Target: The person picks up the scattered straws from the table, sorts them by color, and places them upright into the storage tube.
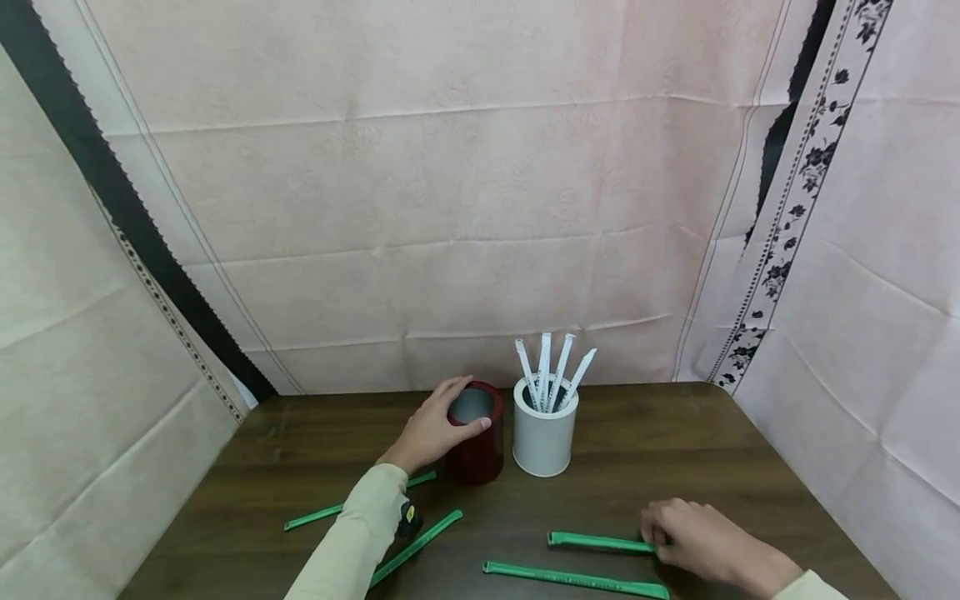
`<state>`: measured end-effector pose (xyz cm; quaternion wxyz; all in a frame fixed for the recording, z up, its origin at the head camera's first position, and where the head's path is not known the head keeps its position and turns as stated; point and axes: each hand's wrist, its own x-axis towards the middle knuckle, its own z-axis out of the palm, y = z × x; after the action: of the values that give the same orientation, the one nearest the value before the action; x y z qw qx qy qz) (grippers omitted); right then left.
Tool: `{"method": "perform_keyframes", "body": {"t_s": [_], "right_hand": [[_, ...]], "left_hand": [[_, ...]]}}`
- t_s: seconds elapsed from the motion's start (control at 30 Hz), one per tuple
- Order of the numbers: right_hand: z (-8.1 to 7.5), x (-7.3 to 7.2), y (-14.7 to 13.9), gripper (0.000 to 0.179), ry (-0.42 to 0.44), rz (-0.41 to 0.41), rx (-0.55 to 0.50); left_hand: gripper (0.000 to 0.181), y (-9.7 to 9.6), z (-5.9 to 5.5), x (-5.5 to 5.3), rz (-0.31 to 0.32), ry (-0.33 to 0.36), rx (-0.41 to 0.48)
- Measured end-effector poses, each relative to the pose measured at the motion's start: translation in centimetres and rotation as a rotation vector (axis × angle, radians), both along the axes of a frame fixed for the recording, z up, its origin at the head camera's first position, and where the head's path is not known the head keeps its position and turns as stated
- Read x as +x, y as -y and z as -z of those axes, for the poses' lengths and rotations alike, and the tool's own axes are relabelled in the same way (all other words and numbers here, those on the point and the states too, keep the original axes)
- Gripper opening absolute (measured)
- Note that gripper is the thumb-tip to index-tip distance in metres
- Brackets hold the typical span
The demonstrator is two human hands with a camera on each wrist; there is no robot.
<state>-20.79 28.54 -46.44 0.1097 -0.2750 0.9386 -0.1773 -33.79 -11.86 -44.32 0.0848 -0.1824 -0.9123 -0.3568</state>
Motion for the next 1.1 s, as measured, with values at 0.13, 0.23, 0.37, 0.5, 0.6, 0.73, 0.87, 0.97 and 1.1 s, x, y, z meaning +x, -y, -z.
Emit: {"method": "perform_keyframes", "body": {"t_s": [0.13,0.23,0.37,0.5,0.6,0.73,0.87,0.97,1.1], "right_hand": [[-0.9,-0.3,1.3,0.023,-0.106,0.016,-0.028],[-1.7,-0.8,2.5,0.023,-0.164,0.019,-0.118],[-3.3,-1.8,4.7,0.025,-0.256,-0.023,-0.331],[-5.8,-3.1,7.7,0.025,-0.362,-0.016,-0.482],[-8.2,-4.5,10.4,0.021,-0.399,0.06,-0.531],[-11.0,-6.6,14.2,0.013,-0.429,0.128,-0.612],[-12.6,-8.9,17.7,0.01,-0.414,0.156,-0.711],[-12.7,-10.7,20.0,0.009,-0.363,0.177,-0.78],[-11.3,-12.4,22.0,0.009,-0.226,0.225,-0.825]], "left_hand": [[0.08,0.0,0.0,0.0,0.001,-0.002,0.004],[0.08,0.1,0.0,0.1,0.003,0.002,0.006],[0.08,0.2,0.0,0.3,0.003,0.011,0.001],[0.081,0.4,-0.1,0.3,0.004,0.023,-0.002],[0.082,0.5,-0.3,0.4,0.009,0.024,0.004],[0.083,0.5,-0.5,0.5,0.014,0.027,0.001],[0.083,0.4,-0.4,0.3,0.024,0.027,-0.007],[0.083,0.3,-0.4,0.2,0.025,0.02,0.0],[0.085,0.0,-0.4,0.1,0.03,0.016,0.005]]}}
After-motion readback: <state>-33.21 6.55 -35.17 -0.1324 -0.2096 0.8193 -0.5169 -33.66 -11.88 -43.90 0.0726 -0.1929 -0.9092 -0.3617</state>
